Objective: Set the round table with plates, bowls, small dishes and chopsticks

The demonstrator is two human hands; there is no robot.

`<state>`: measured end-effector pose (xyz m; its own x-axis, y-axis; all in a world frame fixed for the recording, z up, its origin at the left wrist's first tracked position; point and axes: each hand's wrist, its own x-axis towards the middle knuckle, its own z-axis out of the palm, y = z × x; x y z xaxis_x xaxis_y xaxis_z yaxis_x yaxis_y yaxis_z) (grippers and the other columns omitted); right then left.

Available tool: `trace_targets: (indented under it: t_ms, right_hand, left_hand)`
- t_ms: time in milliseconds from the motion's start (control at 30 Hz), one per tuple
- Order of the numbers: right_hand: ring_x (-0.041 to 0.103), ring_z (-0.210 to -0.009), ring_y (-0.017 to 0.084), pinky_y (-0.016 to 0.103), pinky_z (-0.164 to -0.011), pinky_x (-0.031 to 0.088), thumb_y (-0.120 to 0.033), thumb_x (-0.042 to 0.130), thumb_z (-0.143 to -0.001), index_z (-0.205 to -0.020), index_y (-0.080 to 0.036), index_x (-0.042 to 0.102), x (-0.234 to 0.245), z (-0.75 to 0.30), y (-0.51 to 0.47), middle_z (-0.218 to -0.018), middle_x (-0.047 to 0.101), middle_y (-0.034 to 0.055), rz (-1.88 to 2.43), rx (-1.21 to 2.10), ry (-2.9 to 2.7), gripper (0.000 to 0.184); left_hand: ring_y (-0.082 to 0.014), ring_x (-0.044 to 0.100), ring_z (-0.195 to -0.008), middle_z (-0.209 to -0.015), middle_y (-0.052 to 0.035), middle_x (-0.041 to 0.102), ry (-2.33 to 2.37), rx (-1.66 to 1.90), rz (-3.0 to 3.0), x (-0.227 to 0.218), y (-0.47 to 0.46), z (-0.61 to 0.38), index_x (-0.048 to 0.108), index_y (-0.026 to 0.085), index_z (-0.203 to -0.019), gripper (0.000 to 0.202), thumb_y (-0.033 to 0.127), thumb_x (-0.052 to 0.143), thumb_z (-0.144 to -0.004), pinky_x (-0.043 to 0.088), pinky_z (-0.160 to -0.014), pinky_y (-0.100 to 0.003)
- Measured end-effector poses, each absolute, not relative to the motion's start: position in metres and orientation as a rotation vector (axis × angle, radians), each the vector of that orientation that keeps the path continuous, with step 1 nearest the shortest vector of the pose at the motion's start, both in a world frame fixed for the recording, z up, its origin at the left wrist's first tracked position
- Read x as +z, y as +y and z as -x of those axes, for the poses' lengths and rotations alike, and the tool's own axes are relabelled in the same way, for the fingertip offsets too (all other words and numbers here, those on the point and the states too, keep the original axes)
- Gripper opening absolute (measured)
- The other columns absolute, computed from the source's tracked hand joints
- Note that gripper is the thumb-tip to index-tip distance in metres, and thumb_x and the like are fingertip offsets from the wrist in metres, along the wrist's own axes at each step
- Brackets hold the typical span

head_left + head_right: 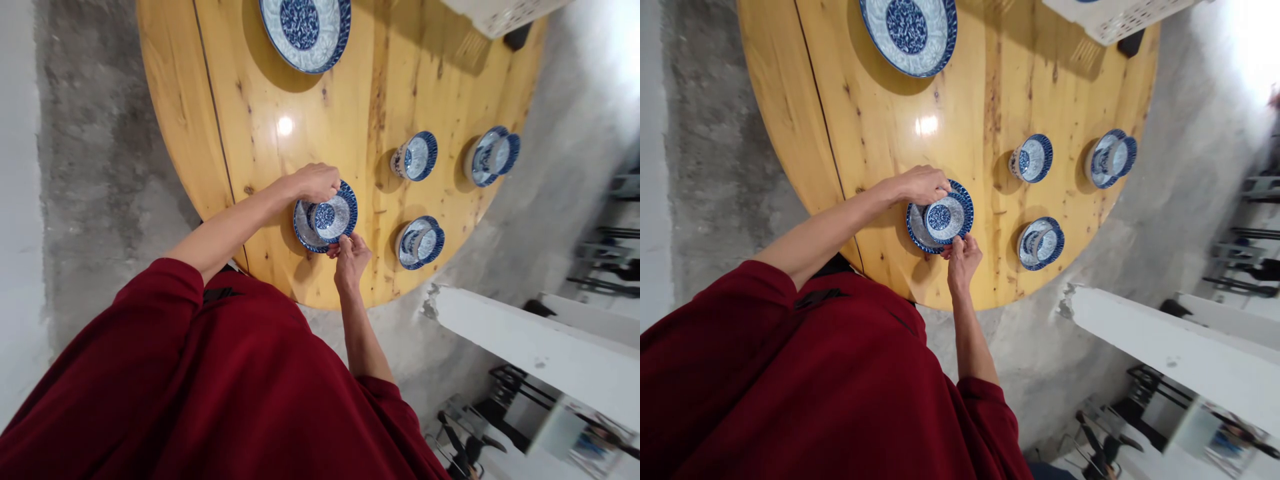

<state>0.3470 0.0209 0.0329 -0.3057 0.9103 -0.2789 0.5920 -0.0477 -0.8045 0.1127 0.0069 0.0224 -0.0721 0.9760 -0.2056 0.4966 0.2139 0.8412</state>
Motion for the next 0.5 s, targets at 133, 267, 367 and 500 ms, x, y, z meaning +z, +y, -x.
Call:
trace_targets:
  t_ms: [133, 267, 367, 500]
  right_hand:
    - [0.056, -0.046, 0.013, 0.025, -0.049, 0.046, -0.038, 0.062, -0.085, -0.09, -0.02, 0.062, 0.0316, -0.3474, 0.0203, -0.057, 0.062, -0.0044, 1.585, 1.298, -1.855, 0.019]
    - [0.056, -0.045, 0.012, 0.024, -0.048, 0.044, -0.037, 0.063, -0.084, -0.088, -0.019, 0.062, 0.0302, -0.3474, 0.0195, -0.056, 0.063, -0.0041, 1.555, 1.312, -1.838, 0.018]
    - [0.056, -0.045, 0.012, 0.024, -0.047, 0.043, -0.038, 0.064, -0.085, -0.088, -0.02, 0.062, 0.0298, -0.347, 0.0187, -0.056, 0.063, -0.0039, 1.562, 1.317, -1.832, 0.019]
    - [0.055, -0.045, 0.011, 0.024, -0.047, 0.042, -0.045, 0.063, -0.088, -0.089, -0.019, 0.062, 0.0341, -0.3483, 0.0188, -0.057, 0.063, -0.0037, 1.594, 1.318, -1.795, 0.025]
  left_hand:
    - [-0.022, 0.06, -0.073, -0.069, -0.0078, 0.068, 1.679, 0.797, -1.34, 0.0247, 0.0058, -0.1119, 0.075, 0.016, -0.074, 0.018, 0.017, 0.058, -0.07, 0.037, -0.073, -0.036]
    - [-0.0224, 0.06, -0.073, -0.07, -0.008, 0.068, 1.683, 0.79, -1.306, 0.0284, 0.0048, -0.1116, 0.075, 0.016, -0.074, 0.017, 0.016, 0.059, -0.07, 0.037, -0.073, -0.036]
    - [-0.0238, 0.063, -0.077, -0.073, -0.0092, 0.07, 1.681, 0.759, -1.337, 0.0303, 0.0046, -0.1121, 0.077, 0.016, -0.078, 0.02, 0.017, 0.057, -0.072, 0.039, -0.076, -0.037]
    - [-0.0269, 0.067, -0.09, -0.084, -0.0117, 0.073, 1.684, 0.754, -1.376, 0.0307, 0.0021, -0.1092, 0.078, 0.014, -0.087, 0.025, 0.019, 0.055, -0.079, 0.043, -0.085, -0.038]
